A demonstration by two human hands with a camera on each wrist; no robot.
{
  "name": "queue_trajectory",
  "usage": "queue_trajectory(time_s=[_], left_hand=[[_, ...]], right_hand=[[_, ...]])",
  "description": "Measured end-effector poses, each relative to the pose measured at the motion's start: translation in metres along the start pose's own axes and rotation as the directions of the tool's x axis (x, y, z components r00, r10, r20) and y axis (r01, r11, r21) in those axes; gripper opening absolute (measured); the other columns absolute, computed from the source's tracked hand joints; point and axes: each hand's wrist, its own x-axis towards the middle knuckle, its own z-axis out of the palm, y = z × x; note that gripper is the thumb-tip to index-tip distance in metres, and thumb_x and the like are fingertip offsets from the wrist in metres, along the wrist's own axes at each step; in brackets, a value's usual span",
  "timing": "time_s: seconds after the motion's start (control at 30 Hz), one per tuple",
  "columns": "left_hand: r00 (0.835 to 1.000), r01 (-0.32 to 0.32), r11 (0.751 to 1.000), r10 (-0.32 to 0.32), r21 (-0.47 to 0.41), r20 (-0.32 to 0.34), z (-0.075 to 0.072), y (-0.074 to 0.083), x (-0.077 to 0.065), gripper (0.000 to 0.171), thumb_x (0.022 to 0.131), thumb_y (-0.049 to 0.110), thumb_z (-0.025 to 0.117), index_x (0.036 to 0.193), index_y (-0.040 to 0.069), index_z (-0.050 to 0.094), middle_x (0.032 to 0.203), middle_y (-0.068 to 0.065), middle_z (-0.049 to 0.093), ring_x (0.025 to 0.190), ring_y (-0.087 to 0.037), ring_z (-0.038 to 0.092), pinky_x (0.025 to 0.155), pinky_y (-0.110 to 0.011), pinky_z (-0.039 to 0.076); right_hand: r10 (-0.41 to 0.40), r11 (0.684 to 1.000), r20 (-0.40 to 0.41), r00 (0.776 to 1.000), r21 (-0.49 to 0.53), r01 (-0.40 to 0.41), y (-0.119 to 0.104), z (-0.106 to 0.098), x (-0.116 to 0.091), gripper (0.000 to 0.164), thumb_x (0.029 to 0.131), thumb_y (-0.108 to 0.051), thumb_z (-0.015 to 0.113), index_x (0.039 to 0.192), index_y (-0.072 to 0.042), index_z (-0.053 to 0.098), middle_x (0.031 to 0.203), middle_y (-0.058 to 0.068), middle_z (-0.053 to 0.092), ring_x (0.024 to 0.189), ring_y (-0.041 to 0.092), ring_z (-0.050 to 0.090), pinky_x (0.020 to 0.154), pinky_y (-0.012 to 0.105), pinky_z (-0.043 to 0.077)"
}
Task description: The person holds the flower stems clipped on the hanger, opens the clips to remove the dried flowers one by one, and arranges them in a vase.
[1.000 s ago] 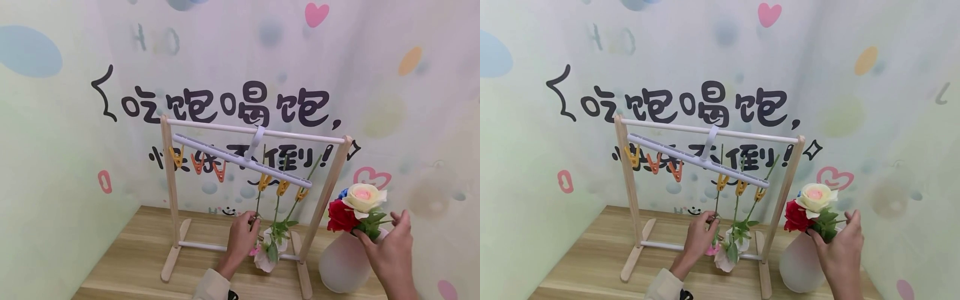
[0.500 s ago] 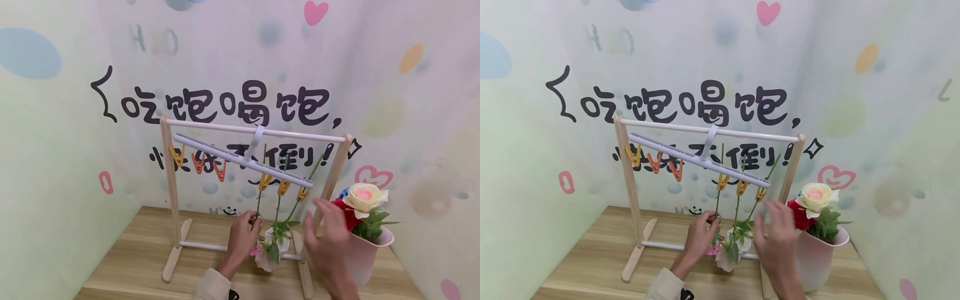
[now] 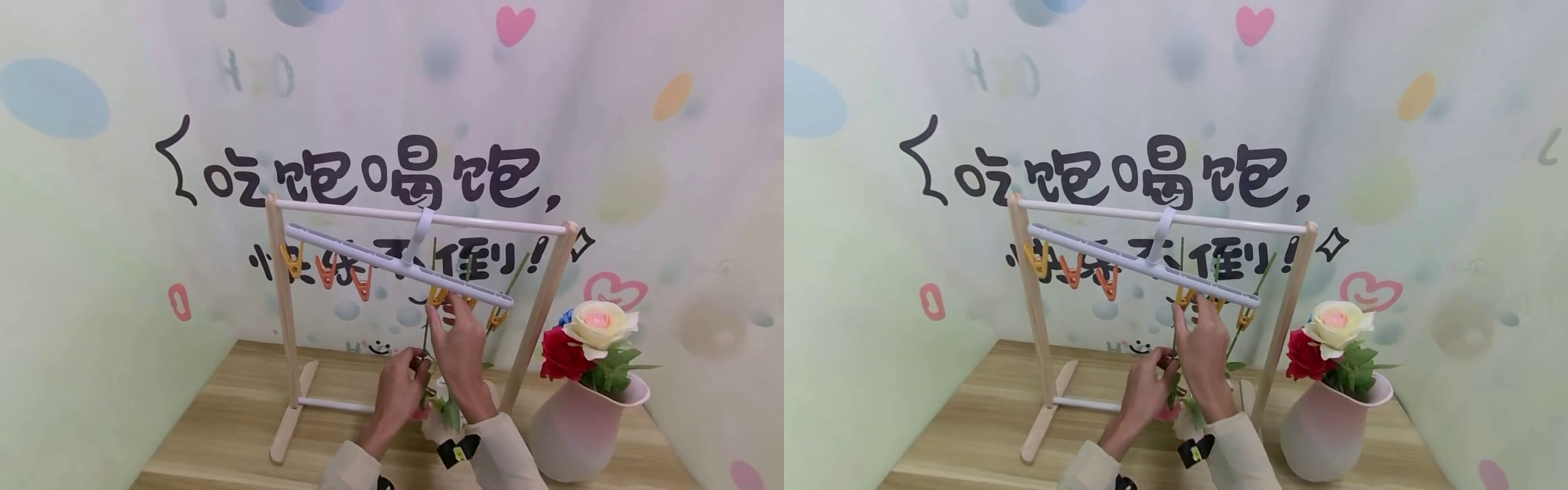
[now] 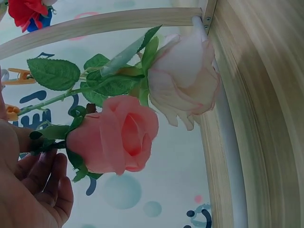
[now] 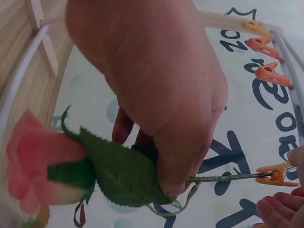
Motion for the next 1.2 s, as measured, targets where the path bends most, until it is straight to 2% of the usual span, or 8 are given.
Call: queue_trajectory(time_s=[0.23,0.53,0.77,1.2], left_hand=[[1.000,-0.005,1.000,0.005,0.005,0.002,0.002,0.000,0.000,0.008,0.085,0.018,0.061,0.090,0.013,0.064,0.070,0.009,0.058,0.066,-0.006,0.054,0.064,-0.025,0.044],[1.000,0.006,1.000,-0.006,0.016,0.014,0.004,-0.001,-0.001,0.007,0.085,0.020,0.060,0.090,0.015,0.063,0.069,0.010,0.058,0.065,-0.004,0.054,0.063,-0.024,0.044],[1.000,-0.001,1.000,0.001,0.022,0.006,0.003,0.002,0.000,0.008,0.085,0.018,0.061,0.091,0.013,0.064,0.070,0.010,0.059,0.065,-0.005,0.055,0.063,-0.025,0.045],[0.999,0.038,0.998,-0.039,0.041,0.033,-0.009,-0.009,-0.004,0.006,0.084,0.019,0.062,0.086,0.014,0.066,0.070,0.008,0.061,0.063,-0.003,0.055,0.057,-0.021,0.042]], right_hand=[[0.095,0.994,-0.075,0.993,0.054,-0.091,0.000,0.008,0.005,0.030,0.080,-0.030,0.068,0.100,-0.008,0.064,0.083,0.005,0.066,0.074,0.018,0.064,0.060,0.031,0.053],[0.105,0.994,-0.092,0.990,0.015,-0.104,0.000,0.011,0.009,0.032,0.080,-0.036,0.066,0.099,-0.011,0.066,0.080,0.002,0.066,0.070,0.012,0.063,0.059,0.024,0.051],[0.126,0.991,-0.118,0.985,0.052,-0.120,-0.004,0.009,0.012,0.023,0.080,-0.029,0.067,0.091,-0.008,0.066,0.076,0.003,0.066,0.066,0.013,0.062,0.057,0.027,0.051],[0.049,0.998,-0.135,0.990,0.054,-0.042,0.002,0.007,0.015,0.020,0.080,-0.025,0.067,0.086,-0.006,0.066,0.073,0.004,0.067,0.061,0.010,0.063,0.055,0.027,0.051]])
